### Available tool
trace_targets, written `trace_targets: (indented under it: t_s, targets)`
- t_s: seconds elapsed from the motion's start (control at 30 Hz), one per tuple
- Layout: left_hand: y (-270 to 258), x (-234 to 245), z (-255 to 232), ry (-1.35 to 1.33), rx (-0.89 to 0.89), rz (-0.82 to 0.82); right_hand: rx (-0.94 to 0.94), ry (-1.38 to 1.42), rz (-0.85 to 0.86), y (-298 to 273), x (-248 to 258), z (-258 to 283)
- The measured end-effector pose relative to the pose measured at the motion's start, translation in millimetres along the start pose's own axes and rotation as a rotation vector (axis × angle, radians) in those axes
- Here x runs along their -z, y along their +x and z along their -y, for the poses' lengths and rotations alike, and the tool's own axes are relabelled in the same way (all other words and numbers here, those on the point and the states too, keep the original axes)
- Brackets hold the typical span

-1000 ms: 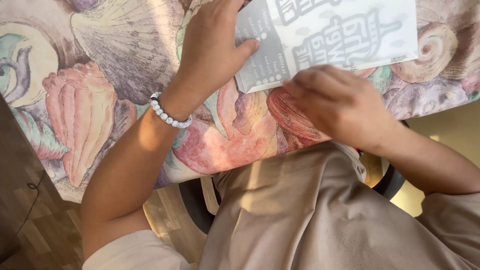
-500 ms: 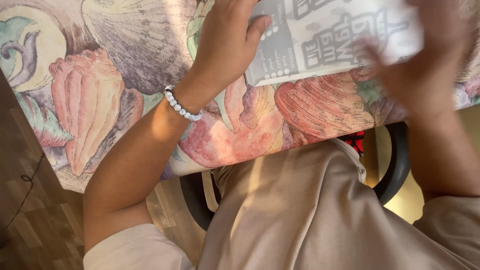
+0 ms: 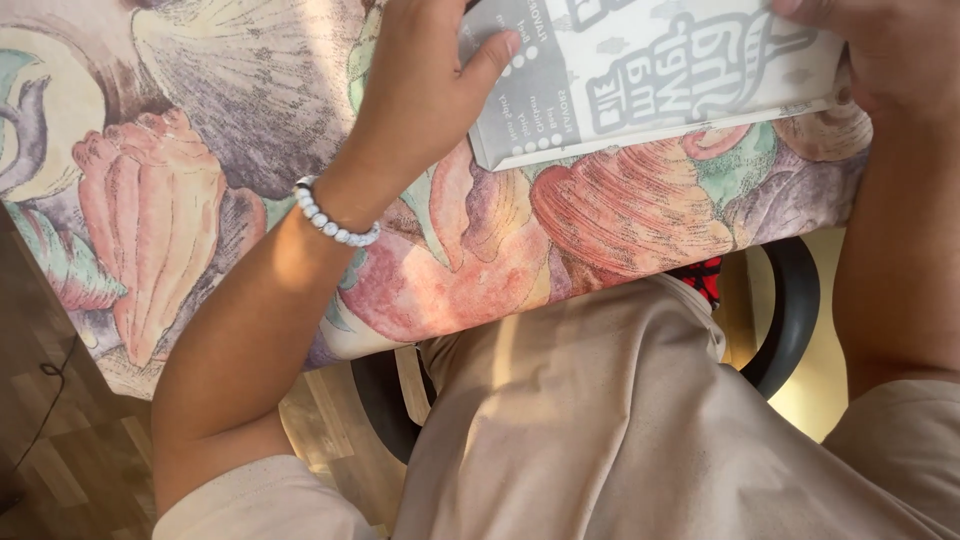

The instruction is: Peeling the backing off large printed stickers and organizing them on a table

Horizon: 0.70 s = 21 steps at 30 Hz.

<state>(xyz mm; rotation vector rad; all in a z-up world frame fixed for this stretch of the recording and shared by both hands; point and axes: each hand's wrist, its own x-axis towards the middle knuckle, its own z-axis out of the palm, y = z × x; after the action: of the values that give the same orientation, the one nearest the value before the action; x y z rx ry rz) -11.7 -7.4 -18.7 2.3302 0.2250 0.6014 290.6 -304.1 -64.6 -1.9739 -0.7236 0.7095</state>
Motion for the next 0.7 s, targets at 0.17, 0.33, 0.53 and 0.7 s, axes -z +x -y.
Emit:
trace_targets:
  t_s: [0.17,0.33,0.53,0.7]
  targets:
    - [1,12,0,0.197,0.052,0.048,-0.048,0.025,0.020,0,-2,0]
    - [2,17,-4,0.066,0.109,0.037,-0.114,0.022,-0.020,0,-2,-8]
    - [0,16,-3,0.072,0.103,0.015,0.022,0.000,0.041,1,-3,-8]
    - [-2,14,5,0.072,0.068,-0.017,0.023,-0.003,-0.026,0,-6,-8]
